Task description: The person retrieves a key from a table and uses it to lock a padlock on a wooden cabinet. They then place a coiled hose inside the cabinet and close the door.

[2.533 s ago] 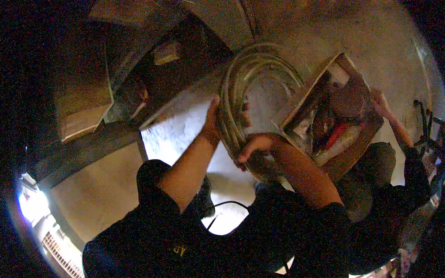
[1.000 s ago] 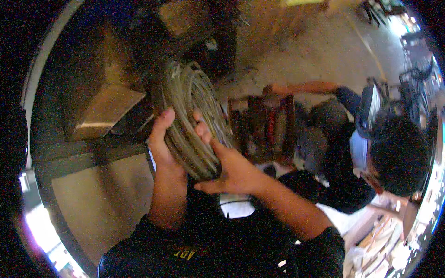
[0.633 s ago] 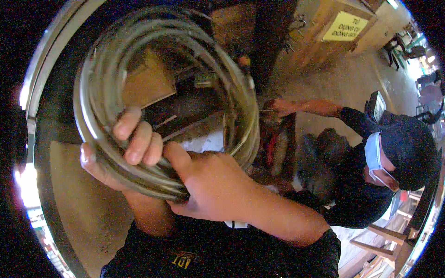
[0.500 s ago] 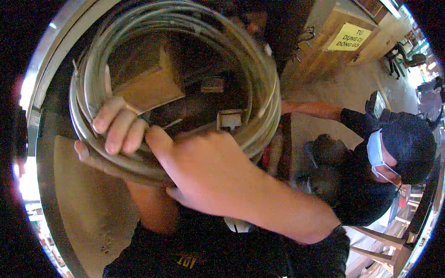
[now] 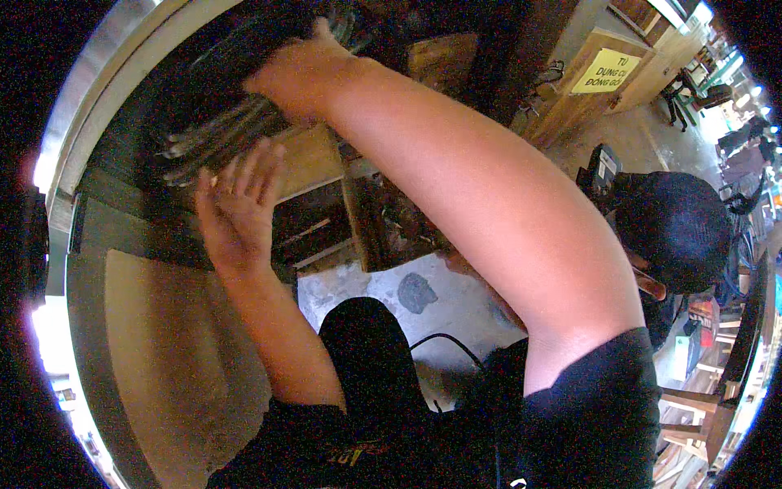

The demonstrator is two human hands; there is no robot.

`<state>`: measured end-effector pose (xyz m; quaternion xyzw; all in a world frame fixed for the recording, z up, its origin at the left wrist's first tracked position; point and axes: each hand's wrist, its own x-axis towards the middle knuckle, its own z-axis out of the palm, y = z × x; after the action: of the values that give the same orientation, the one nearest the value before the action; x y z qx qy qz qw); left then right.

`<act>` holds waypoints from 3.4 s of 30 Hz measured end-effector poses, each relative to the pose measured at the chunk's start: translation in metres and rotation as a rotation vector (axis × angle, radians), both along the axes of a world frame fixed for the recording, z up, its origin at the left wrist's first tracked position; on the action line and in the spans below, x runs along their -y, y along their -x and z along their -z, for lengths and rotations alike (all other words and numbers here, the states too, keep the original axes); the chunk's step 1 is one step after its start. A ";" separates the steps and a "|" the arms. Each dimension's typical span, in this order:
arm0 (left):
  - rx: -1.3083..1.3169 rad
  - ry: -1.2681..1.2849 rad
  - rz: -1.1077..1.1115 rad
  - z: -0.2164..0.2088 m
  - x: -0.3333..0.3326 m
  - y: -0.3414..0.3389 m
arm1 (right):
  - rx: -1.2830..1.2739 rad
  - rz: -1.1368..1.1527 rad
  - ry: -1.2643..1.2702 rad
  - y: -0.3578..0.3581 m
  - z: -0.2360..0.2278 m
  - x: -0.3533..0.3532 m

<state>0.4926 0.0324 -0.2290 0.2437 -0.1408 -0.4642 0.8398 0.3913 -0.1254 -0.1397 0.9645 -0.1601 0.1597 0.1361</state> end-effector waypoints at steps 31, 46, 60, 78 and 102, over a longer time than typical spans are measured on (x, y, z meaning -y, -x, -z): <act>1.247 -1.139 0.333 0.257 0.027 -0.007 | 0.632 1.065 -2.148 0.135 0.365 -0.148; 1.281 -0.941 0.203 0.303 0.065 -0.065 | 1.226 0.412 -2.166 0.105 0.363 -0.069; 1.008 -0.920 0.187 0.301 0.086 -0.021 | 1.433 0.298 -1.955 0.128 0.358 -0.008; 1.161 -1.113 0.106 0.306 0.172 -0.054 | 1.043 0.651 -2.180 0.121 0.411 -0.066; 1.930 -1.353 0.208 -0.153 -0.212 0.030 | 0.564 1.212 -2.256 0.299 0.242 -0.291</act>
<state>0.4622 0.2445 -0.0758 0.8758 -0.4614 -0.1345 0.0444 0.0924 0.1661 -0.3812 0.2560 -0.6331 0.0475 -0.7290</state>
